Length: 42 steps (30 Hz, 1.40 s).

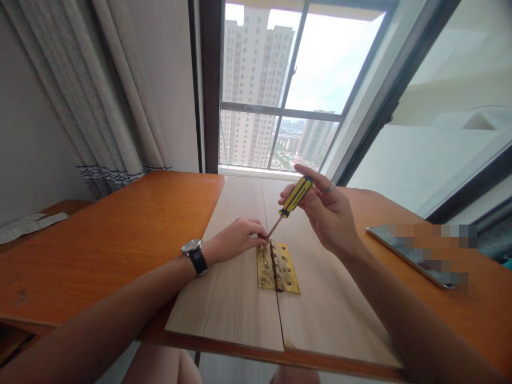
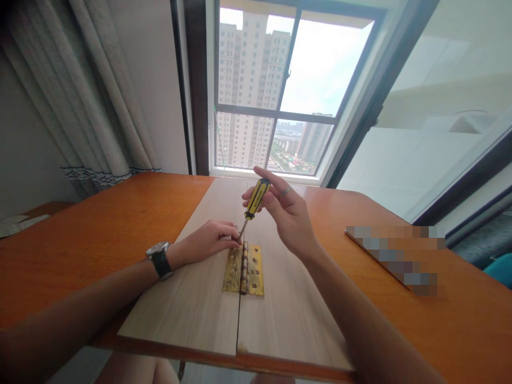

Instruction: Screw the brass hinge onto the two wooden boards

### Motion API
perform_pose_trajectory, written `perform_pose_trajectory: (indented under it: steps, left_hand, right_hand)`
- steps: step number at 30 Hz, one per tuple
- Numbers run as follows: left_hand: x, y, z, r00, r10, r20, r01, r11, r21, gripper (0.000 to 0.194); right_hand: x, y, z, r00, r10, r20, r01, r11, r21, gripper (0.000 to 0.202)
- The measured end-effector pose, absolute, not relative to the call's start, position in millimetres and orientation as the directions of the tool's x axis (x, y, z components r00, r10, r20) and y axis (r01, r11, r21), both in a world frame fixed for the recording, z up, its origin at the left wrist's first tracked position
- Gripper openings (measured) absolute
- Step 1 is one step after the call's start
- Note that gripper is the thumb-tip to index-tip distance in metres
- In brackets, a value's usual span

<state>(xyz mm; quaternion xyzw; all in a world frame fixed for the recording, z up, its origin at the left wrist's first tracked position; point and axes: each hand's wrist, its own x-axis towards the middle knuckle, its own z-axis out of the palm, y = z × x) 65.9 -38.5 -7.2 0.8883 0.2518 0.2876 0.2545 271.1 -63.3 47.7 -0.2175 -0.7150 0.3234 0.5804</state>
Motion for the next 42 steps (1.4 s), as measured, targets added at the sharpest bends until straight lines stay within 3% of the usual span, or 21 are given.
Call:
perform_pose_trajectory:
  steps: [14, 21, 35, 42]
  left_hand:
    - [66.6, -42.9, -3.7, 0.687, 0.591, 0.423, 0.318, -0.768, 0.556, 0.02]
    - [67.4, -38.8, -6.0, 0.657, 0.575, 0.488, 0.27, -0.784, 0.559, 0.022]
    - [68.9, -38.5, -4.7, 0.654, 0.601, 0.46, 0.309, -0.767, 0.563, 0.024]
    - [68.8, -39.9, -3.4, 0.665, 0.588, 0.46, 0.309, -0.778, 0.547, 0.026]
  right_hand:
    - [264.1, -60.5, 44.0, -0.053, 0.755, 0.653, 0.099, 0.655, -0.749, 0.026]
    - [257.3, -60.4, 35.6, -0.125, 0.767, 0.629, 0.09, 0.64, -0.763, 0.025]
    - [258.9, -60.7, 33.5, -0.209, 0.795, 0.57, 0.064, 0.592, -0.803, 0.038]
    - [258.4, -59.1, 30.6, -0.205, 0.81, 0.549, 0.06, 0.57, -0.819, 0.029]
